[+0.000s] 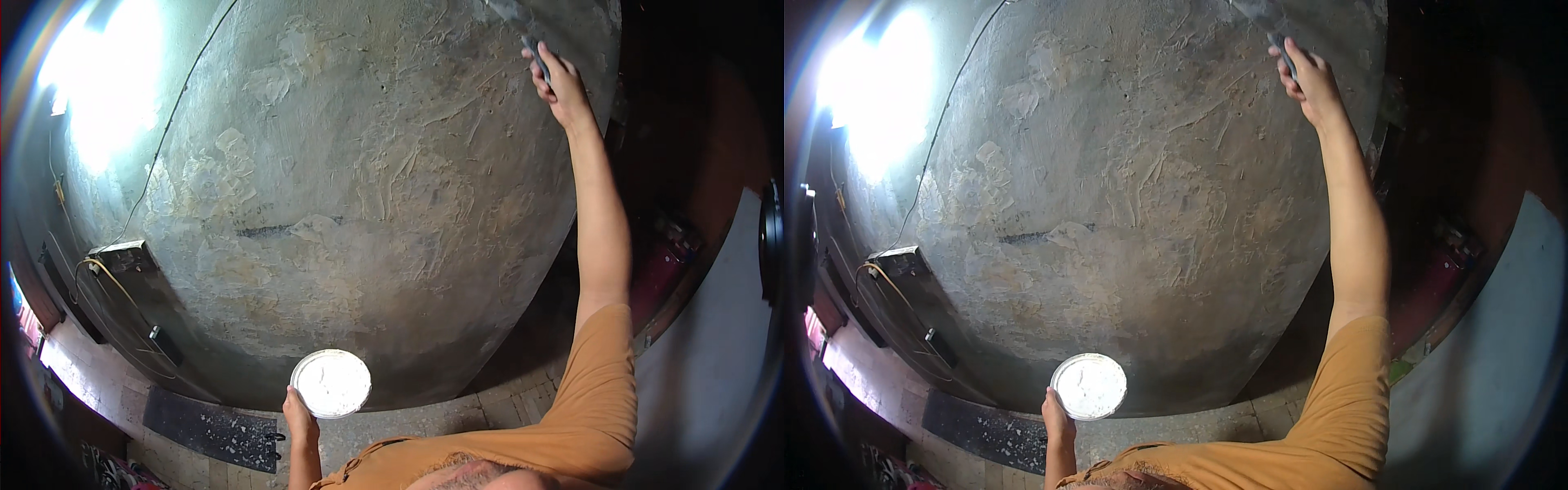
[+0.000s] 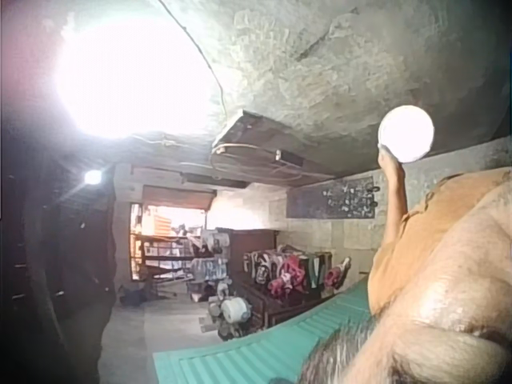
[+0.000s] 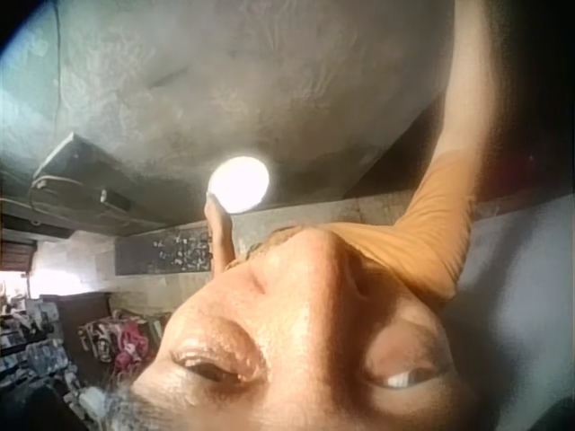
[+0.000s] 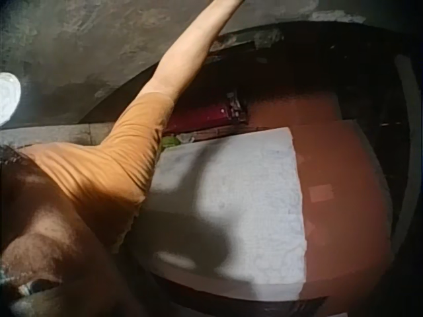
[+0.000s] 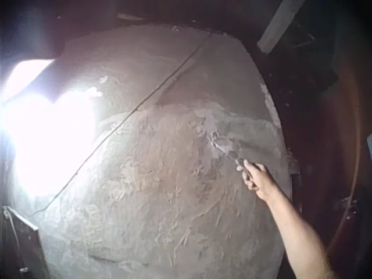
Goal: The person applies white spackle to a textured wall using a putty knife, repeatedly loading the tool from a white container.
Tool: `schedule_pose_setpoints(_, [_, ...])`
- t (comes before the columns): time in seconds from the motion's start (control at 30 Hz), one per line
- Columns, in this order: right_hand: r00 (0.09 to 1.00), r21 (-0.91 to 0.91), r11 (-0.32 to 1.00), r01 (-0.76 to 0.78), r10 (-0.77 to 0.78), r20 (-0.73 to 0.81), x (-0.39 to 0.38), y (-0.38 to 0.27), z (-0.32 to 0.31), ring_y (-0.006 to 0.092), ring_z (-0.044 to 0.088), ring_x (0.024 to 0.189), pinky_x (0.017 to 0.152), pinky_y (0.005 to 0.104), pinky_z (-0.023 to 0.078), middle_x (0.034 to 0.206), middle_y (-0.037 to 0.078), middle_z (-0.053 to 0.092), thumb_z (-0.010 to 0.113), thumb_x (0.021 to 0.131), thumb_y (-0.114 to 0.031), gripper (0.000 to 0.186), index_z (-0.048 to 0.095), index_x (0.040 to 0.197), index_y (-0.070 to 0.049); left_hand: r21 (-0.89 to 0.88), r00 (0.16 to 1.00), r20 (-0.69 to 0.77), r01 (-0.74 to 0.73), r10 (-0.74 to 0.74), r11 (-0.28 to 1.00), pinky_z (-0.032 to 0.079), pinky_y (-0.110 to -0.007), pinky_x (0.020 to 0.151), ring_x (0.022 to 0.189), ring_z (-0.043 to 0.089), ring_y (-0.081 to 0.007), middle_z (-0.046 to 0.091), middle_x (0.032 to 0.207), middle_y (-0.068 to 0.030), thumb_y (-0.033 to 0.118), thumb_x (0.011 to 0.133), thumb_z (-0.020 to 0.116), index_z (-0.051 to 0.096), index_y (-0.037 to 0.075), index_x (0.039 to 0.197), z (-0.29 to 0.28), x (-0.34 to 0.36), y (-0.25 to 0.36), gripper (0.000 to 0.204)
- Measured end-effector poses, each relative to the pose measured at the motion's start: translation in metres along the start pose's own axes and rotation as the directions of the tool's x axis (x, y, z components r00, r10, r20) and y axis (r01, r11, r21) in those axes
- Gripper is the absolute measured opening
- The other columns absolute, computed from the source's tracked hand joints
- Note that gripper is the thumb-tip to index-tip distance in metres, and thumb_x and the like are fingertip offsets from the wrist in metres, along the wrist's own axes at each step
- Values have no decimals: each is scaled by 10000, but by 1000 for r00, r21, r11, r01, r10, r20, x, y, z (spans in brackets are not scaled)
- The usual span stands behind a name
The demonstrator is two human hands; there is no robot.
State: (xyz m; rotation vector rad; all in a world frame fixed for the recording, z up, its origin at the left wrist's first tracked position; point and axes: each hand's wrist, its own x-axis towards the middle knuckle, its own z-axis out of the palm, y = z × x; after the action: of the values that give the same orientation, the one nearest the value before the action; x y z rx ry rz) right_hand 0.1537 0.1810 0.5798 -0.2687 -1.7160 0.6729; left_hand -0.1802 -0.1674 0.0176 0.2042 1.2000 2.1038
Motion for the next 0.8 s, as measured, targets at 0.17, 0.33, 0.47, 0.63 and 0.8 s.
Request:
schedule_pose_setpoints(0.17, [996, -104, 994, 38, -46, -80, 32, 0, 36, 18, 396, 475, 386, 190, 265, 686, -49, 506, 517, 1033, -399, 383, 635, 1089, -38, 29, 1000, 9, -24, 24, 999, 515, -349, 910, 1016, 659, -229, 655, 1158, -182, 273, 1079, 354, 550, -109, 1245, -8, 5, -5, 460])
schedule_pose_setpoints(0.33, [966, -286, 940, -184, 120, -229, -4, 29, 66, 35, 403, 437, 377, 218, 287, 615, -48, 488, 489, 1032, -445, 400, 606, 964, -69, 20, 1000, -23, 14, -14, 1000, 514, -346, 907, 1012, 659, -229, 655, 1160, -183, 272, 1080, 355, 550, -105, 1249, -13, 6, -13, 457])
schedule_pose_setpoints(0.47, [965, -289, 957, -40, -38, -260, 1, 12, 66, 45, 395, 429, 376, 223, 288, 601, -46, 475, 483, 1036, -440, 412, 595, 947, -53, 40, 999, -13, 32, -31, 999, 517, -345, 892, 1008, 659, -222, 657, 1151, -173, 273, 1080, 359, 556, -98, 1244, -18, 6, -9, 451])
schedule_pose_setpoints(0.63, [964, -464, 885, -45, -83, -252, 35, 12, 73, 136, 483, 421, 418, 297, 385, 576, 17, 532, 435, 1033, -454, 463, 595, 943, -28, 51, 1000, 8, 7, -7, 999, 520, -349, 887, 1003, 660, -224, 658, 1144, -167, 284, 1078, 364, 557, -98, 1239, -16, 7, -7, 457])
schedule_pose_setpoints(0.8, [958, -656, 732, -183, -17, -286, 0, 46, 73, 251, 619, 483, 555, 399, 517, 580, 119, 618, 358, 1025, -502, 594, 630, 901, 11, 42, 999, -3, 52, -52, 998, 521, -351, 889, 1003, 662, -232, 657, 1145, -169, 285, 1078, 363, 555, -100, 1241, -16, 5, -8, 460])
